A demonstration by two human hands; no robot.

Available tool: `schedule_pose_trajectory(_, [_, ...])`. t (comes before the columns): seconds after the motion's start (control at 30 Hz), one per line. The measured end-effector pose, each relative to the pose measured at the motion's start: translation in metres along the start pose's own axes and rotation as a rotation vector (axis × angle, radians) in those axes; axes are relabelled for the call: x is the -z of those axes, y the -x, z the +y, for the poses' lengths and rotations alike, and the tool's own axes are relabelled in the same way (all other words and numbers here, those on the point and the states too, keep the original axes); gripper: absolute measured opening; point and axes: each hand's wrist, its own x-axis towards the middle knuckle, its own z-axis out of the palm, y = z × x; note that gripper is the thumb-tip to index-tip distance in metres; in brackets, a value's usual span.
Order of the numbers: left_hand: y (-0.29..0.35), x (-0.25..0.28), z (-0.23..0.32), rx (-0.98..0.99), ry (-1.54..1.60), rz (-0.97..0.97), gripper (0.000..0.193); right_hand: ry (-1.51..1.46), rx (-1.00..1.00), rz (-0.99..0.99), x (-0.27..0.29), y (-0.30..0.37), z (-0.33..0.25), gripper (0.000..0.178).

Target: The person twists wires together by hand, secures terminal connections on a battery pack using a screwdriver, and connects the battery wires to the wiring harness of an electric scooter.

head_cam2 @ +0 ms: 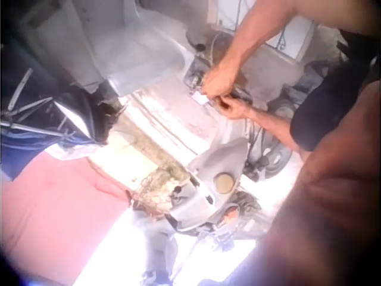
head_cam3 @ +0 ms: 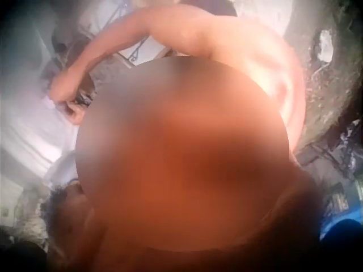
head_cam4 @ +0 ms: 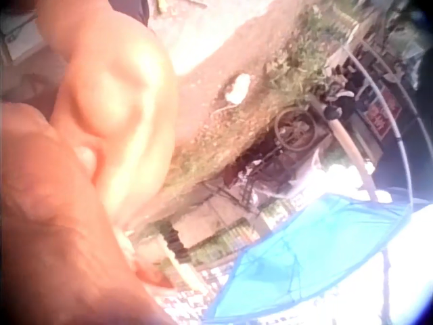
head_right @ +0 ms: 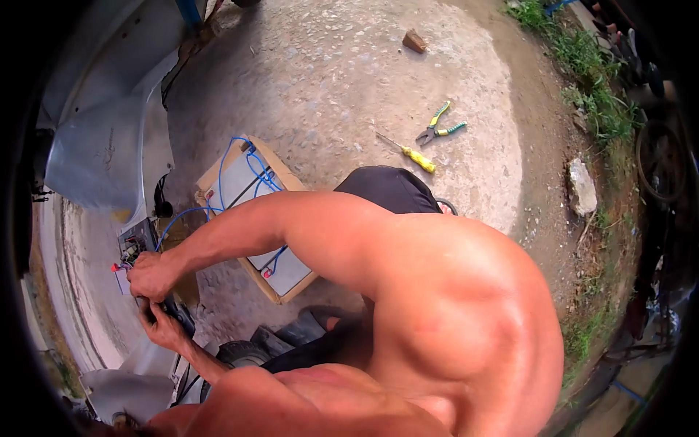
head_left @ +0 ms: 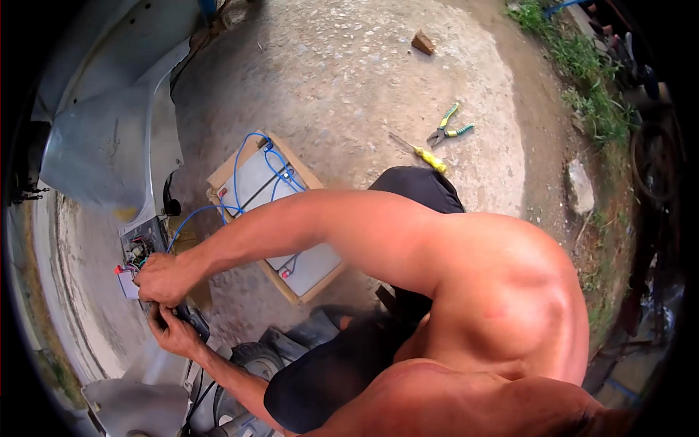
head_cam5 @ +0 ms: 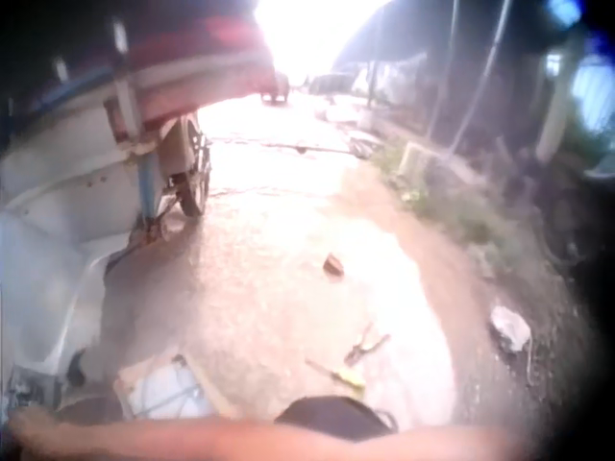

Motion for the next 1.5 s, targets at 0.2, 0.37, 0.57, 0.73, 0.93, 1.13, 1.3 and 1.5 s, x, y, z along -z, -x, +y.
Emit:
schedule_pose_trajectory(0.2, [-0.010,0.015,-0.026,-0.027,0.013,-0.023,0.023,-0.034,-0.015,-0.028,-0.017,-0.001,0.001,0.024])
schedule_pose_trajectory(0.37, [-0.021,0.009,-0.010,0.103,-0.015,-0.039,0.018,0.001,-0.074,-0.061,-0.017,0.003,0.002,0.022])
schedule_pose_trajectory(0.57, [-0.047,0.035,-0.033,0.427,0.239,-0.110,0.012,-0.077,-0.054,-0.032,-0.019,0.002,-0.003,0.024])
schedule_pose_trajectory(0.73, [-0.019,0.009,-0.002,0.313,0.266,-0.167,0.023,-0.110,-0.145,-0.058,-0.020,0.008,0.015,0.023])
schedule_pose_trajectory(0.93, [-0.007,0.010,0.023,-0.409,-0.457,-0.043,0.023,-0.133,-0.146,-0.029,0.000,0.006,0.008,0.022])
schedule_pose_trajectory(1.13, [-0.004,0.025,0.024,-0.289,-0.470,-0.111,0.017,-0.150,-0.159,-0.078,0.002,0.007,-0.001,0.022])
schedule_pose_trajectory(1.3, [-0.002,0.022,0.036,-0.334,-0.506,-0.145,0.018,-0.118,-0.152,-0.047,0.003,0.008,0.003,0.022])
schedule_pose_trajectory(1.5, [-0.006,0.020,0.035,-0.333,-0.543,-0.118,0.017,-0.140,-0.163,-0.091,0.006,0.007,0.006,0.021])
